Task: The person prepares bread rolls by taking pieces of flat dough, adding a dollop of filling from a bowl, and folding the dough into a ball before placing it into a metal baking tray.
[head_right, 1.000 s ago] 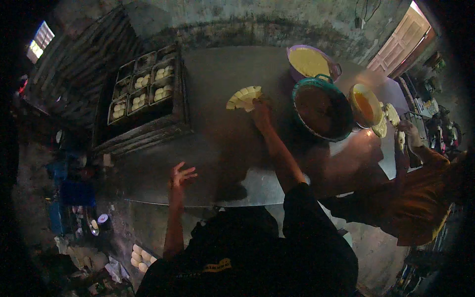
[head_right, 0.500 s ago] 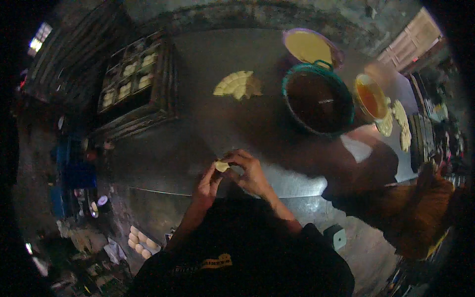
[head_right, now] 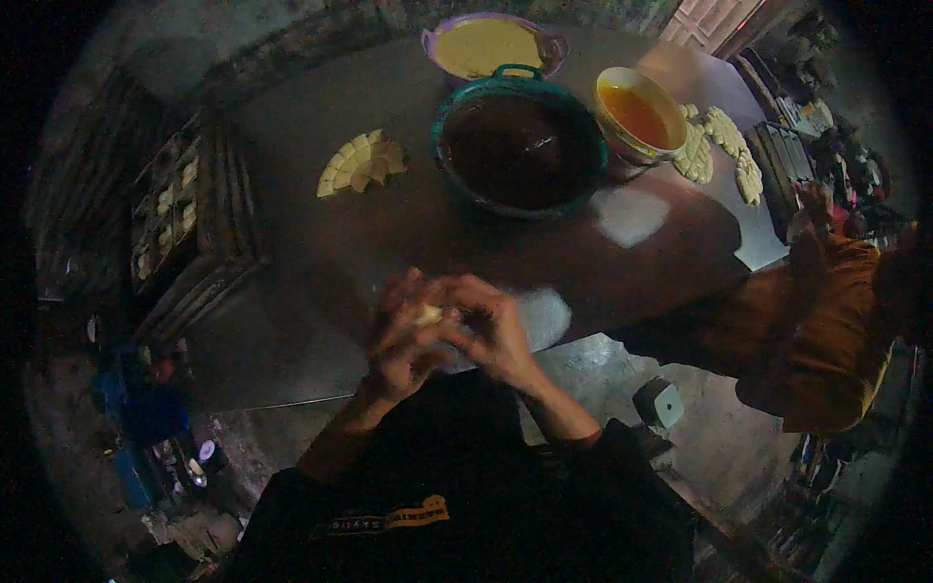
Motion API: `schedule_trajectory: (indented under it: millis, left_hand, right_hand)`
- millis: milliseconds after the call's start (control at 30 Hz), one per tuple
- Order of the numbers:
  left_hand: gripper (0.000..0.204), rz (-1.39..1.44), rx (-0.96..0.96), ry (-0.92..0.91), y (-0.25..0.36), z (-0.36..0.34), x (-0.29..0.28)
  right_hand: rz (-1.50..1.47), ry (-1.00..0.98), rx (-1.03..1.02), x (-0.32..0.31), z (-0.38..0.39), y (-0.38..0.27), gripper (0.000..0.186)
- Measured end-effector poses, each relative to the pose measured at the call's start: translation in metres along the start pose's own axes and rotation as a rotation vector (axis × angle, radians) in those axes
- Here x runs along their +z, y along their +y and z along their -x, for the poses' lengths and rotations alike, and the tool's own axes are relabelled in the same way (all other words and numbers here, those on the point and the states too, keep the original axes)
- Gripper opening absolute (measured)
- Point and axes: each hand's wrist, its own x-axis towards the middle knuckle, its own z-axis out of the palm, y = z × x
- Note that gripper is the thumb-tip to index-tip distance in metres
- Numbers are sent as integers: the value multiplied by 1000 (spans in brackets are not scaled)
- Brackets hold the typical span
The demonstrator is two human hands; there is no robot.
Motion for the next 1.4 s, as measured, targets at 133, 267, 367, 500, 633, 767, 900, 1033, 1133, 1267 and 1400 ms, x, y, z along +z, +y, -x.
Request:
schedule_trajectory:
  millis: [133, 267, 367, 500, 633, 767, 900, 1033, 1133, 1267, 1400]
  left_hand:
    - [49, 32, 179, -118, -7, 1, -3]
    - [58, 526, -33, 143, -2, 4, 16]
    - [64, 685, -60, 194, -3, 9, 22]
    - [85, 563, -289, 203, -8, 1, 23]
    - [105, 875, -816, 225, -18, 17, 13]
    - [92, 942, -900, 227, -20, 38, 4]
    - [81, 878, -933, 275, -23, 65, -6]
    - [74, 824, -911, 298, -27, 84, -19]
    - [71, 875, -938, 296, -27, 86, -26]
    - [63, 1008, -964, 294, -31, 94, -37]
    - [46, 1054, -986, 127, -31, 90, -65]
  right_hand:
    - [-678, -74, 369, 13, 30, 12, 23]
    - [-845, -222, 441, 15, 17, -15, 19]
    - [-893, -374, 429, 19, 9, -19, 18]
    - [-503, -411, 502, -16, -35, -17, 23]
    - [584, -165, 47, -77, -141, -1, 39]
    - [1163, -295, 360, -125, -192, 88, 54]
    - [1234, -589, 267, -121, -194, 110, 47]
    - [1480, -520, -43, -116, -184, 76, 51]
    - [1517, -493, -254, -129, -177, 105, 44]
    - [1469, -480, -79, -108, -178, 95, 33]
    - [1139, -288, 109, -45, -162, 26, 33]
